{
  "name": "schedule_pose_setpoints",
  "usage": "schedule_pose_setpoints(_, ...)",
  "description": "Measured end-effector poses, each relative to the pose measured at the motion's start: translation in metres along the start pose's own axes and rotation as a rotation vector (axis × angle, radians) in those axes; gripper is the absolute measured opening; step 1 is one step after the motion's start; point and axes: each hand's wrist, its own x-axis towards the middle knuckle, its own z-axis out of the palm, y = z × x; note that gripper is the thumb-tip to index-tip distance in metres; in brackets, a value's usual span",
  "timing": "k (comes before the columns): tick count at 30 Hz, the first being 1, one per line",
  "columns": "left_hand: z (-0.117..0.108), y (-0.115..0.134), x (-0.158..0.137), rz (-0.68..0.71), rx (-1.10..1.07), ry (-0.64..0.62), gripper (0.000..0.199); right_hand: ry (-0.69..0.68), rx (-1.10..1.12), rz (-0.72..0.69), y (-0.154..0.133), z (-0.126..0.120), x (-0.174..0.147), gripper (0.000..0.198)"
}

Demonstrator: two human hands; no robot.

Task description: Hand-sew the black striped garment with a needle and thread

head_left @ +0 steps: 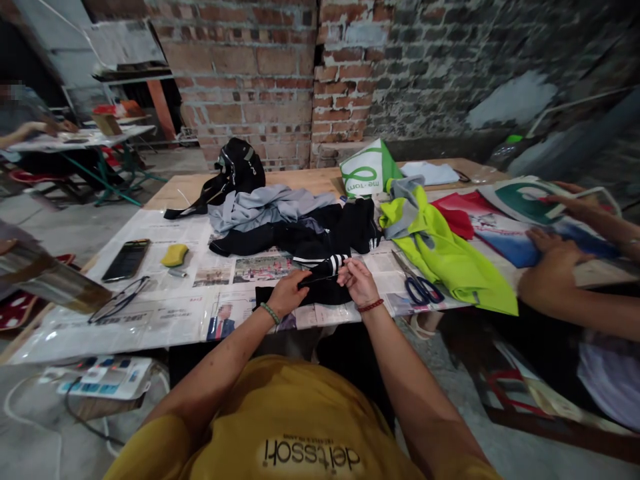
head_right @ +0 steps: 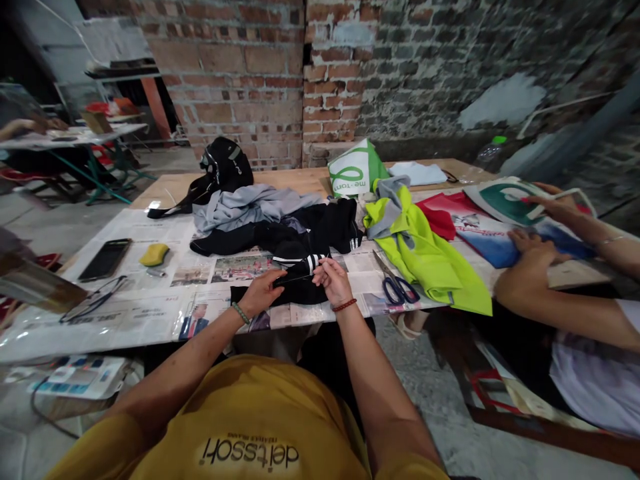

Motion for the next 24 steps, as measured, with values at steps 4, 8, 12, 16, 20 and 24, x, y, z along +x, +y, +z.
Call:
schedule_pose_setpoints(4,0.0007,-0.0028,-0.0008,0.014,-0.006,-0.021,0.041,-0.04,-0.006,-0.001,-0.0002,0.0003,-0.001,0.021)
schedule_pose_setpoints(8,0.0027,-0.0028,-0.0009,0.021,0.039,-0.023,0.032,-0.077,-0.02,0.005,0.0007,-0.0001,-0.0018,0.02)
schedule_pose_setpoints(12,0.0039,-0.0008,0.0009,-0.042,0.128,-0.092,0.029,-0.127,0.006,-0.001,0.0025,-0.0009,-0.0017,0.02)
schedule_pose_setpoints(16,0.0061,-0.0034,0.001,-0.035,0.152,-0.135,0.029,-0.148,0.055,0.0,0.0044,-0.0016,-0.0006,0.017)
schedule_pose_setpoints(20,0.0083,-0.0093,-0.001,-0.024,0.098,-0.149,0.028,-0.143,0.052,0.018,0.0052,-0.0017,0.0,0.016)
schedule_pose_setpoints(24,0.0069,-0.0091,-0.0015,-0.023,0.055,-0.195,0.03,-0.136,0.035,0.03,0.0058,-0.0022,0.0005,0.018)
